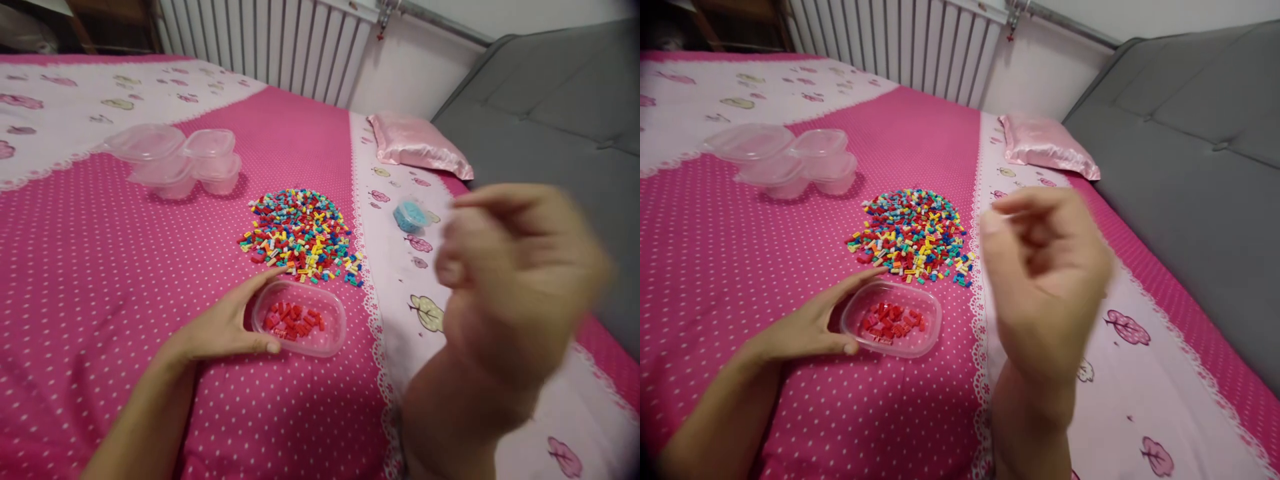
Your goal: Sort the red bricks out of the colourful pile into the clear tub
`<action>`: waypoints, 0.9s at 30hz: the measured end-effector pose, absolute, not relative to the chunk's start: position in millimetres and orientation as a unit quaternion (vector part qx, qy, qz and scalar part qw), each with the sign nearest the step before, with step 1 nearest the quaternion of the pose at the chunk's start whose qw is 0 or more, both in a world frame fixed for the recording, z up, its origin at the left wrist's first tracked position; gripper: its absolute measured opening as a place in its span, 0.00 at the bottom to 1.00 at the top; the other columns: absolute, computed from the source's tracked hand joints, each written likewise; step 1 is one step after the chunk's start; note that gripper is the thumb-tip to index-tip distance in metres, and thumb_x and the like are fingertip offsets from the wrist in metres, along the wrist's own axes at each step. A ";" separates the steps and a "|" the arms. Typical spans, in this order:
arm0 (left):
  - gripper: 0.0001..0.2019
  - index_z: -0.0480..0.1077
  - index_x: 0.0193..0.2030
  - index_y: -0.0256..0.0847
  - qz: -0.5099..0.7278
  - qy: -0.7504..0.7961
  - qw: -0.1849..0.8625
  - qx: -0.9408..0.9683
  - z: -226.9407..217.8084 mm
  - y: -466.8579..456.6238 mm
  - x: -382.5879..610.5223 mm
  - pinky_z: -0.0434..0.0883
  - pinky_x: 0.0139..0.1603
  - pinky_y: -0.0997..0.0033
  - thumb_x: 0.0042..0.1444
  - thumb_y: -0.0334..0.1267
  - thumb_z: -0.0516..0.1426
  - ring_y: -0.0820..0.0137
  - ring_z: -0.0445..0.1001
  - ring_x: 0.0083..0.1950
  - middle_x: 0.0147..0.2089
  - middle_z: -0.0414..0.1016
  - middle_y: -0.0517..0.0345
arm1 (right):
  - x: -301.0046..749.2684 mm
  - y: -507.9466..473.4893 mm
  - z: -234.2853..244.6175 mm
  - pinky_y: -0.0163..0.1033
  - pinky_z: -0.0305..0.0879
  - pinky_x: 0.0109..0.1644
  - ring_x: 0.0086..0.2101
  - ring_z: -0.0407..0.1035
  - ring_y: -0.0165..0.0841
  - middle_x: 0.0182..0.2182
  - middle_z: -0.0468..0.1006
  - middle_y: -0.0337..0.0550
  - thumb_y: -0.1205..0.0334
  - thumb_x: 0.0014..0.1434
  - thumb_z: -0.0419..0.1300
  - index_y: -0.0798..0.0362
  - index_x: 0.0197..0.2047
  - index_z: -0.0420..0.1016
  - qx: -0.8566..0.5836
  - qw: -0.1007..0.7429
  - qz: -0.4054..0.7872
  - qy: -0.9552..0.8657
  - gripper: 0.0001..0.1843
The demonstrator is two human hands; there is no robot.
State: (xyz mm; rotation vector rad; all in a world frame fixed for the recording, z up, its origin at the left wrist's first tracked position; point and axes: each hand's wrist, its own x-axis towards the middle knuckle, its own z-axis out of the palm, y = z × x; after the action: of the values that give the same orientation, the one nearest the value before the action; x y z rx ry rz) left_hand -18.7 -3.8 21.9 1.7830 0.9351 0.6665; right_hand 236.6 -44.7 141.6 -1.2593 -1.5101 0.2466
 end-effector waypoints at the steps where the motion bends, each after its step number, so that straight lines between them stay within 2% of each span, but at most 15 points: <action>1: 0.46 0.56 0.67 0.47 0.282 0.392 0.492 0.724 21.7 -3.5 -18.3 0.60 0.65 0.47 0.41 0.53 0.67 0.48 0.60 0.66 0.68 0.59 0.46 | 235.5 -35.6 139.5 0.34 0.56 0.25 0.23 0.61 0.27 0.26 0.67 0.36 0.56 0.60 0.59 0.47 0.43 0.70 -0.537 0.540 0.107 -0.639 0.08; 3: 0.41 0.58 0.66 0.47 0.298 0.402 0.496 0.709 21.7 -2.8 -16.9 0.61 0.64 0.48 0.45 0.53 0.65 0.49 0.62 0.66 0.67 0.61 0.47 | 233.2 -14.7 129.3 0.35 0.60 0.28 0.25 0.65 0.29 0.26 0.73 0.37 0.59 0.58 0.61 0.49 0.42 0.74 -0.551 0.368 0.178 -0.728 0.08; 5: 0.36 0.61 0.64 0.47 0.309 0.399 0.497 0.706 22.6 -2.2 -14.9 0.62 0.64 0.50 0.48 0.52 0.63 0.51 0.64 0.64 0.66 0.64 0.49 | 230.8 5.9 113.8 0.38 0.63 0.35 0.29 0.69 0.31 0.29 0.78 0.39 0.65 0.55 0.61 0.49 0.40 0.78 -0.567 0.233 0.177 -0.770 0.08; 9: 0.30 0.66 0.59 0.45 0.309 0.395 0.482 0.719 26.5 -1.2 -11.6 0.65 0.61 0.52 0.49 0.50 0.62 0.53 0.69 0.60 0.60 0.71 0.50 | 225.1 33.9 86.3 0.39 0.63 0.40 0.36 0.73 0.35 0.36 0.81 0.41 0.70 0.51 0.61 0.47 0.39 0.81 -0.627 0.072 0.147 -0.762 0.12; 12: 0.29 0.67 0.57 0.43 0.296 0.404 0.467 0.729 28.3 -0.8 -10.9 0.66 0.60 0.51 0.49 0.51 0.62 0.53 0.70 0.58 0.58 0.72 0.49 | 220.6 42.2 78.0 0.36 0.61 0.36 0.36 0.73 0.35 0.34 0.81 0.40 0.69 0.49 0.63 0.46 0.37 0.81 -0.637 0.016 0.151 -0.756 0.12; 16: 0.30 0.68 0.57 0.42 0.295 0.408 0.459 0.733 28.0 -0.8 -11.1 0.67 0.59 0.51 0.48 0.52 0.62 0.53 0.71 0.57 0.57 0.73 0.48 | 214.6 45.4 76.3 0.35 0.59 0.32 0.34 0.73 0.34 0.33 0.81 0.40 0.66 0.48 0.65 0.46 0.38 0.82 -0.649 -0.013 0.160 -0.743 0.12; 21: 0.29 0.67 0.57 0.42 0.288 0.409 0.449 0.740 29.4 -1.3 -11.3 0.67 0.59 0.53 0.49 0.52 0.62 0.54 0.71 0.57 0.57 0.73 0.49 | 210.1 47.4 73.8 0.33 0.60 0.34 0.35 0.73 0.33 0.34 0.82 0.38 0.65 0.46 0.68 0.45 0.38 0.82 -0.667 -0.022 0.146 -0.731 0.13; 27: 0.30 0.67 0.58 0.40 0.284 0.408 0.449 0.743 31.1 -2.0 -11.7 0.67 0.59 0.56 0.50 0.52 0.62 0.56 0.71 0.57 0.57 0.73 0.49 | 208.1 50.7 67.5 0.35 0.64 0.36 0.37 0.75 0.36 0.33 0.82 0.38 0.61 0.45 0.69 0.43 0.33 0.83 -0.691 -0.036 0.127 -0.711 0.09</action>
State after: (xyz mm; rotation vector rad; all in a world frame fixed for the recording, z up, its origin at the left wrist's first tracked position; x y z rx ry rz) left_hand -11.7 -2.0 31.1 1.8372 1.0106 0.7026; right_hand 208.1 50.7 67.5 -2.2215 -2.2857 0.4078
